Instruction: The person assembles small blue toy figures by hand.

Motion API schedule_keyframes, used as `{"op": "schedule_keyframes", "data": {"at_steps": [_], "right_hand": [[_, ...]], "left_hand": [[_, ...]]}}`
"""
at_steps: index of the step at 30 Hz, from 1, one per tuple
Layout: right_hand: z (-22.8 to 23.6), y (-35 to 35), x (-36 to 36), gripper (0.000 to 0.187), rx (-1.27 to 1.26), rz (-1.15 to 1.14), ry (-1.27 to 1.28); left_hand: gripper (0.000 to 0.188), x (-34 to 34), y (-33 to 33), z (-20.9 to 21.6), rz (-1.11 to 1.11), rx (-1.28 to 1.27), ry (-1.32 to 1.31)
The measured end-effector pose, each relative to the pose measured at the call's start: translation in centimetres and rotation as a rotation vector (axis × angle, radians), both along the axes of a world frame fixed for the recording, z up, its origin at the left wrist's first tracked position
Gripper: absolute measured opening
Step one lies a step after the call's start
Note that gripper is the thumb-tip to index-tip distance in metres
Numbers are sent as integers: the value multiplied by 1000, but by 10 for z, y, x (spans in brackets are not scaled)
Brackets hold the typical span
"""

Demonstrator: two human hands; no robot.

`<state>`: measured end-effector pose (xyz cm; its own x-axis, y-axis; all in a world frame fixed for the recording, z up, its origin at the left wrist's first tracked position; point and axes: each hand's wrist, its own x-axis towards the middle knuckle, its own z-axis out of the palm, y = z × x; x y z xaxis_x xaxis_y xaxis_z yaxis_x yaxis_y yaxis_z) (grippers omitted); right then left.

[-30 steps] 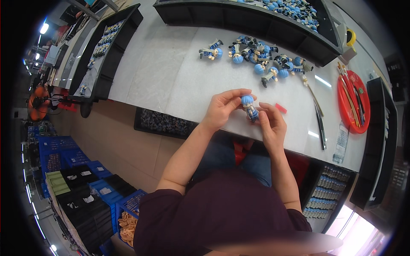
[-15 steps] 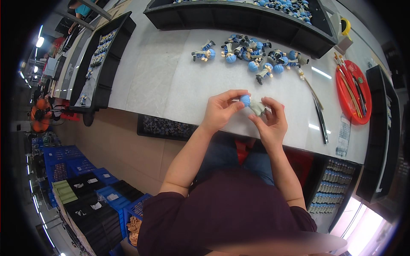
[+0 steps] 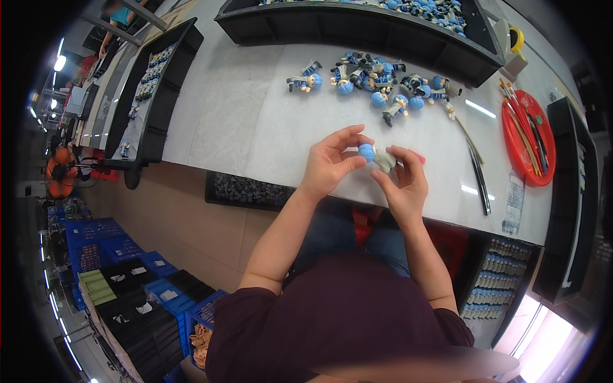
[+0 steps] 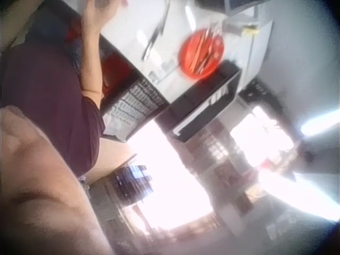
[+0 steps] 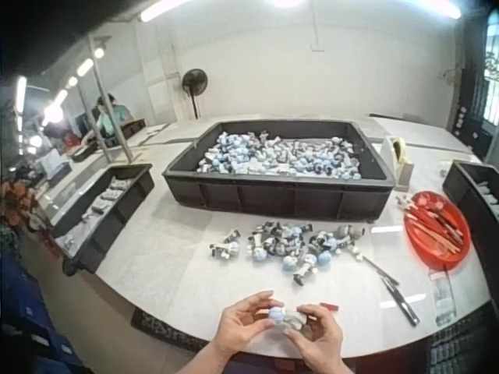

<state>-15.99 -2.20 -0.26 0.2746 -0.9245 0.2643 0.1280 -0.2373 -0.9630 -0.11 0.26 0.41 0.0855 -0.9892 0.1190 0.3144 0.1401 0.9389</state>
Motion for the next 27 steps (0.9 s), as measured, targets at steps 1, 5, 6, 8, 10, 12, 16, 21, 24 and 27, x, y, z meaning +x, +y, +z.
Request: {"op": "schedule_keyframes", "data": {"at_steps": [1,5,6,8,10,12,16,21,24,27], "right_hand": [[0,0,0,47,8,3,-2],[0,0,0,44,7,6,20],[0,0,0,44,6,7,21],[0,0,0,43,11,9,22],[0,0,0,43,19,11,16],[0,0,0,43,28,12,9],[-1,0,0,40,39,21,17],[1,1,1,36,71,10,1],[2,1,2,36,82,21,-25],[2,1,3,37,87,21,3]], "left_hand": [[52,0,0,0,2,3,2],[51,0,0,-1,-4,-18,-1],[51,0,0,0,-11,-18,9],[52,1,0,0,-18,-18,19],[52,1,0,0,-25,-20,19],[51,1,1,0,-27,-19,17],[44,-1,1,-3,-28,-19,41],[37,-5,1,-2,7,-72,-49],[36,-4,2,-5,5,-92,-89],[35,-4,2,-3,-10,-99,-119]]}}
